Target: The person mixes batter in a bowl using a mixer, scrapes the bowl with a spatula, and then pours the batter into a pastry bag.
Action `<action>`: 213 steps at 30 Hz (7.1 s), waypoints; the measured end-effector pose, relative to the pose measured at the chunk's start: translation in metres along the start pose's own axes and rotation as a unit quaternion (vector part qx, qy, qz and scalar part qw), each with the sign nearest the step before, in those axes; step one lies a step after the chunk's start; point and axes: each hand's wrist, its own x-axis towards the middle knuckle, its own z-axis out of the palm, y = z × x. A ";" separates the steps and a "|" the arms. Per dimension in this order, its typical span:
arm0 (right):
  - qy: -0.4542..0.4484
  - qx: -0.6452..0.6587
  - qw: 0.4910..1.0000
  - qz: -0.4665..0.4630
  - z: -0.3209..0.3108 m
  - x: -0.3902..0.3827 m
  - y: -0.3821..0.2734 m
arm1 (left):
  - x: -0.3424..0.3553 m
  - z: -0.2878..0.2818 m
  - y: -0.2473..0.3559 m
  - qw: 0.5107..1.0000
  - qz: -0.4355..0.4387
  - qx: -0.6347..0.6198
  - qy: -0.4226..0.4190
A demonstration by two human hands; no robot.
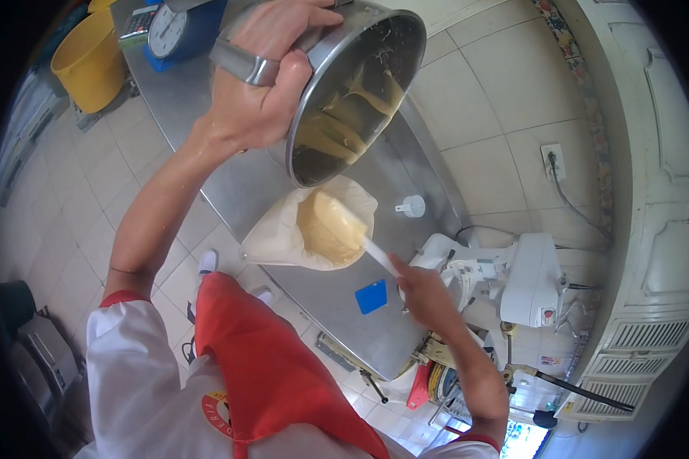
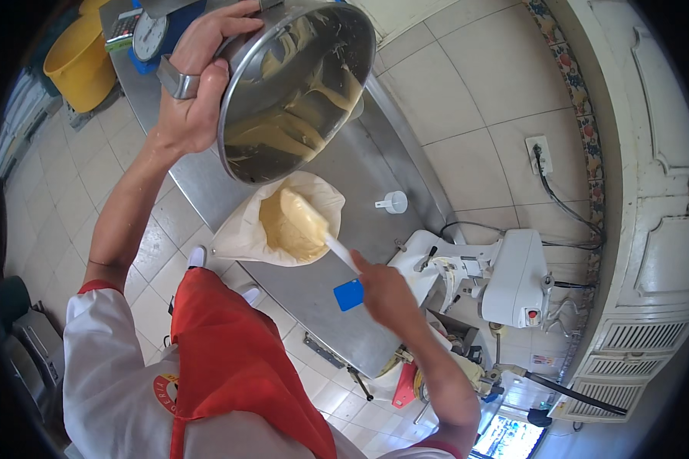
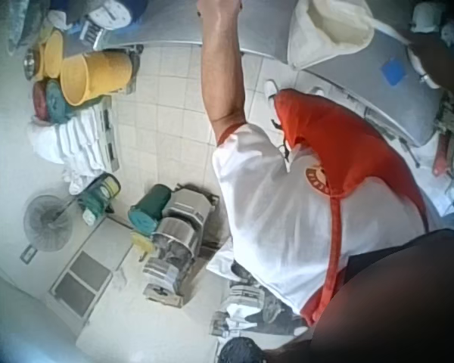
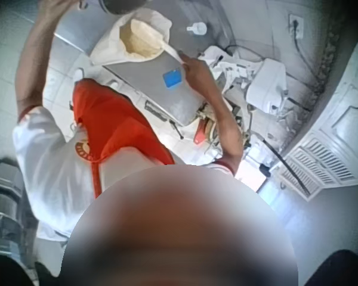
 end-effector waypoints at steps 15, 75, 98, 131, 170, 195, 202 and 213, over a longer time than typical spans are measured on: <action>-0.006 -0.343 0.939 0.020 -0.091 -0.082 -0.070 | -0.024 0.003 -0.021 0.980 -0.116 -0.161 -0.026; 0.164 -0.194 0.967 -0.001 -0.111 -0.105 -0.035 | -0.020 -0.022 -0.027 0.917 -0.332 -0.215 -0.049; -0.259 0.629 0.727 0.091 -0.034 -0.030 0.006 | 0.022 0.040 0.014 0.970 -0.123 -0.143 -0.156; 0.090 -0.253 0.963 -0.030 -0.011 -0.059 -0.008 | -0.031 -0.049 -0.037 0.939 -0.246 -0.225 -0.081; 0.428 -0.129 0.873 -0.195 -0.073 -0.030 -0.159 | -0.055 -0.076 -0.003 0.883 -0.227 -0.409 0.048; 0.282 -0.021 0.940 -0.188 -0.053 0.067 -0.163 | -0.036 -0.031 0.032 0.983 0.009 -0.177 -0.051; 0.394 0.045 0.893 -0.212 -0.036 0.099 -0.157 | -0.040 -0.028 0.033 0.983 -0.006 -0.176 -0.045; 0.351 0.025 0.911 -0.214 0.030 0.131 -0.118 | -0.039 -0.036 0.024 0.988 0.050 -0.143 -0.027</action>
